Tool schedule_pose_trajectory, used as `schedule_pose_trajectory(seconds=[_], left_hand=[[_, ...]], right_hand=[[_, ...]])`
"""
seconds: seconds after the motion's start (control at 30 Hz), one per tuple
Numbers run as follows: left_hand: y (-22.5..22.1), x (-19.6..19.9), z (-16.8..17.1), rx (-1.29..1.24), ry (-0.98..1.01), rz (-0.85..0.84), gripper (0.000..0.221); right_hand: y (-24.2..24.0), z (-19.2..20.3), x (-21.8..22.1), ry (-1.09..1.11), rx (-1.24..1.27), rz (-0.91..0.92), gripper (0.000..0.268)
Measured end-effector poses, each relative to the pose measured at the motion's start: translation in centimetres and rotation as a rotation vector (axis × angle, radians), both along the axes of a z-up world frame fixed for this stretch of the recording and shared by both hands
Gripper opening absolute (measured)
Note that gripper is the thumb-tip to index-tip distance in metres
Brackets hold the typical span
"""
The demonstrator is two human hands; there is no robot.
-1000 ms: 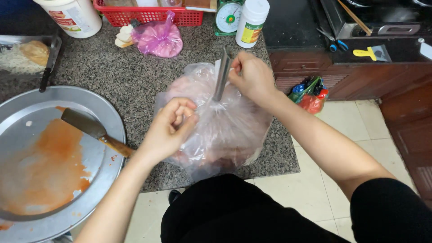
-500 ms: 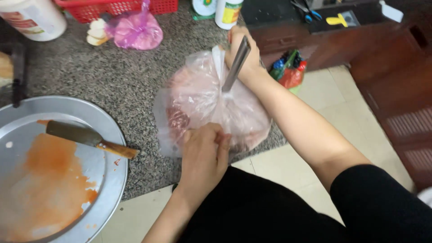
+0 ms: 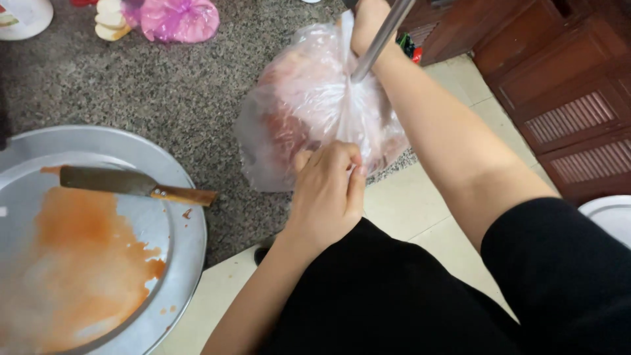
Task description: The person prepares a large vertical stack of marinated meat by placing it into a large plastic bag, tying the bag around the central skewer, and then washing kitchen items in a sink.
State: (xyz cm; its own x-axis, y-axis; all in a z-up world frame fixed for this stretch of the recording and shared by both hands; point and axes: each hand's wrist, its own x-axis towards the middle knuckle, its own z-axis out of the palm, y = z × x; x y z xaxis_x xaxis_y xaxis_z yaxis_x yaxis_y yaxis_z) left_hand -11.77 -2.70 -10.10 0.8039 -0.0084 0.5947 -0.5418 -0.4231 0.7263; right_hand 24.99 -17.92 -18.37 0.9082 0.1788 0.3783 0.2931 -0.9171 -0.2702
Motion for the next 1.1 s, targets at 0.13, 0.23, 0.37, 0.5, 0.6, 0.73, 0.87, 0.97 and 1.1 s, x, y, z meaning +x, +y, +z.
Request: schedule_pose_trajectory(seconds=[0.13, 0.23, 0.37, 0.5, 0.6, 0.73, 0.87, 0.97, 1.1], left_hand=[[0.4, -0.2, -0.1, -0.003, 0.034, 0.006, 0.016], [0.5, 0.2, -1.0, -0.036, 0.049, 0.002, 0.016], [1.7, 1.5, -2.4, -0.017, 0.098, 0.024, 0.023], [3.4, 2.8, -2.8, -0.05, 0.072, 0.067, 0.033], [4.3, 4.1, -1.5, -0.094, 0.21, 0.083, 0.03], [4.7, 7.1, 0.5, 0.015, 0.051, 0.251, 0.021], [4.1, 11.4, 1.4, 0.149, -0.075, 0.18, 0.023], [3.4, 14.1, 1.0, 0.194, 0.014, 0.087, 0.021], [2.9, 14.8, 0.7, 0.219, 0.098, 0.068, 0.018]], right_hand=[[-0.7, -0.7, 0.6, -0.14, 0.011, 0.209, 0.028], [-0.4, -0.1, 0.3, -0.146, 0.04, 0.189, 0.028], [-1.3, -0.1, 0.3, -0.038, 0.02, 0.099, 0.026], [-3.0, 7.2, -6.2, 0.371, 0.245, 0.266, 0.021], [-5.1, 11.6, -12.0, 0.525, 0.464, 0.55, 0.032], [-6.9, 12.8, -16.4, 0.476, 0.602, 0.585, 0.036], [-5.6, 12.3, -18.4, 0.112, 0.567, 0.584, 0.026], [-2.7, 10.9, -19.1, -0.087, 0.311, 0.536, 0.019], [-2.4, 9.1, -18.9, -0.06, 0.381, 0.472, 0.015]])
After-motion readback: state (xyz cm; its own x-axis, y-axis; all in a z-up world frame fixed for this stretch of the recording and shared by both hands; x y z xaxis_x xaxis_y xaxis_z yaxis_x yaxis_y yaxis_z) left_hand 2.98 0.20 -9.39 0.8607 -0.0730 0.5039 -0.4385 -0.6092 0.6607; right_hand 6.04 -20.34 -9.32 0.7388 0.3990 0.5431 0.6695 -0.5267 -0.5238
